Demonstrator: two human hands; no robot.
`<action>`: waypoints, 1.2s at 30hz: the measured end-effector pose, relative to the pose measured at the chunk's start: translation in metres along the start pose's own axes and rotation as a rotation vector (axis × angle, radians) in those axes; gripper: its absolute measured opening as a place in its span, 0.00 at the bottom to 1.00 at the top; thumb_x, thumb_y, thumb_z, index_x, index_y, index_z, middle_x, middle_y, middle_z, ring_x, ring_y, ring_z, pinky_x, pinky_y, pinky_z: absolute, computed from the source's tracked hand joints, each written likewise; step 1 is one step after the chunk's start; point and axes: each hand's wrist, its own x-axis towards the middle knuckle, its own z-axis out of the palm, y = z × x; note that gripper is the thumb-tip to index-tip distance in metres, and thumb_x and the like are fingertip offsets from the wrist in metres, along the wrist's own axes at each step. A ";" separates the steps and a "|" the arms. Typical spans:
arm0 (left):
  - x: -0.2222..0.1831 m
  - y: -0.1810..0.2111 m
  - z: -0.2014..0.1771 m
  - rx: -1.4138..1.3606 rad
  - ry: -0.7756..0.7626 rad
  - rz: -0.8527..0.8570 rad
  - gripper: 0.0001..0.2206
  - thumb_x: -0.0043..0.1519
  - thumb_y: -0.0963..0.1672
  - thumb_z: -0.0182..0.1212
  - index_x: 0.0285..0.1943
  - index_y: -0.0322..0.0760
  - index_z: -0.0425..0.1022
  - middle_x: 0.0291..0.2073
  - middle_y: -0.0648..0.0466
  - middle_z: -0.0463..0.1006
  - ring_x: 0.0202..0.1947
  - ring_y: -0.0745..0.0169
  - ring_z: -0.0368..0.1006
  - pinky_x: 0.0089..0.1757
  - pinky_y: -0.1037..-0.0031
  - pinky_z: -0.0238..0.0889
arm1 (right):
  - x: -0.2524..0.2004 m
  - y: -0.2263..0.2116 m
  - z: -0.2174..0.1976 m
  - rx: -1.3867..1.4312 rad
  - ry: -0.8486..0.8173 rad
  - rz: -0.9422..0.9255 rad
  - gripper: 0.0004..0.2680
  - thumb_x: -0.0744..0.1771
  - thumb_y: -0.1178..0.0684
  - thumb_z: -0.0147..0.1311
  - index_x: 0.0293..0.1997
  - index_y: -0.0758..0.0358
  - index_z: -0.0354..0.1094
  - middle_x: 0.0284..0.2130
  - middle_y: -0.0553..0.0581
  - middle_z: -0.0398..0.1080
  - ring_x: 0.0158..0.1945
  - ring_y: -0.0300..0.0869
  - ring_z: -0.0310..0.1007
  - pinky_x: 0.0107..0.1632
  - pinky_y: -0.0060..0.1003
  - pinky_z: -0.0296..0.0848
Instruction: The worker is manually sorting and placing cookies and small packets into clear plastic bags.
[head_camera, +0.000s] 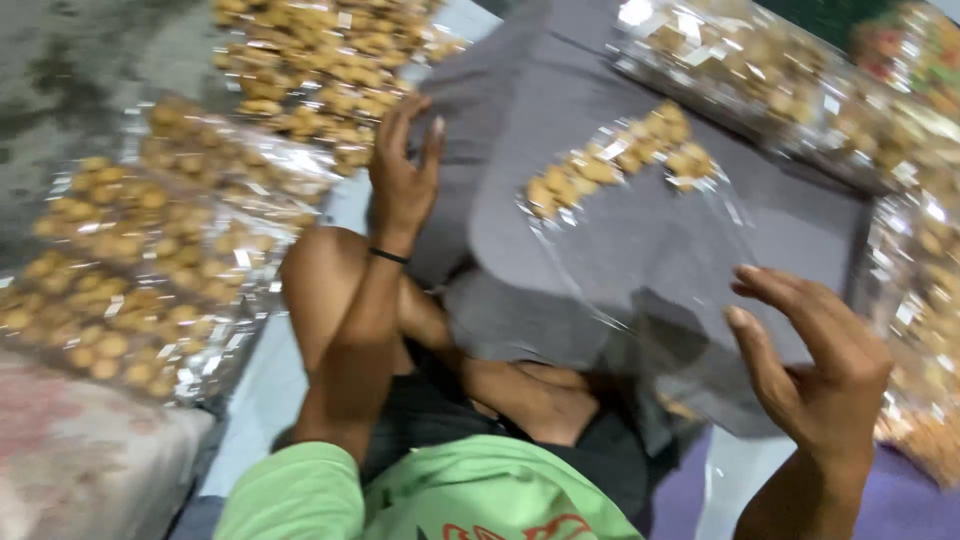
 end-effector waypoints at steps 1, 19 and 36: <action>-0.008 -0.019 -0.002 -0.024 -0.081 -0.113 0.17 0.69 0.46 0.55 0.63 0.31 0.68 0.59 0.45 0.71 0.58 0.49 0.71 0.56 0.65 0.64 | 0.023 -0.011 0.013 0.031 -0.075 -0.064 0.13 0.64 0.70 0.63 0.53 0.82 0.72 0.48 0.74 0.76 0.44 0.54 0.78 0.48 0.41 0.74; -0.078 -0.111 0.089 0.361 -0.766 -0.007 0.06 0.54 0.40 0.58 0.37 0.33 0.78 0.37 0.43 0.80 0.32 0.38 0.75 0.35 0.57 0.68 | 0.354 0.072 0.465 -0.286 -0.549 -0.059 0.13 0.60 0.50 0.72 0.48 0.50 0.79 0.34 0.56 0.79 0.32 0.47 0.78 0.41 0.46 0.78; -0.089 -0.127 0.101 0.036 -0.687 -0.501 0.07 0.57 0.45 0.59 0.33 0.37 0.78 0.31 0.44 0.79 0.23 0.52 0.70 0.28 0.65 0.59 | 0.326 0.027 0.561 0.476 -0.238 0.937 0.09 0.63 0.51 0.69 0.30 0.57 0.69 0.24 0.50 0.69 0.25 0.37 0.69 0.33 0.32 0.74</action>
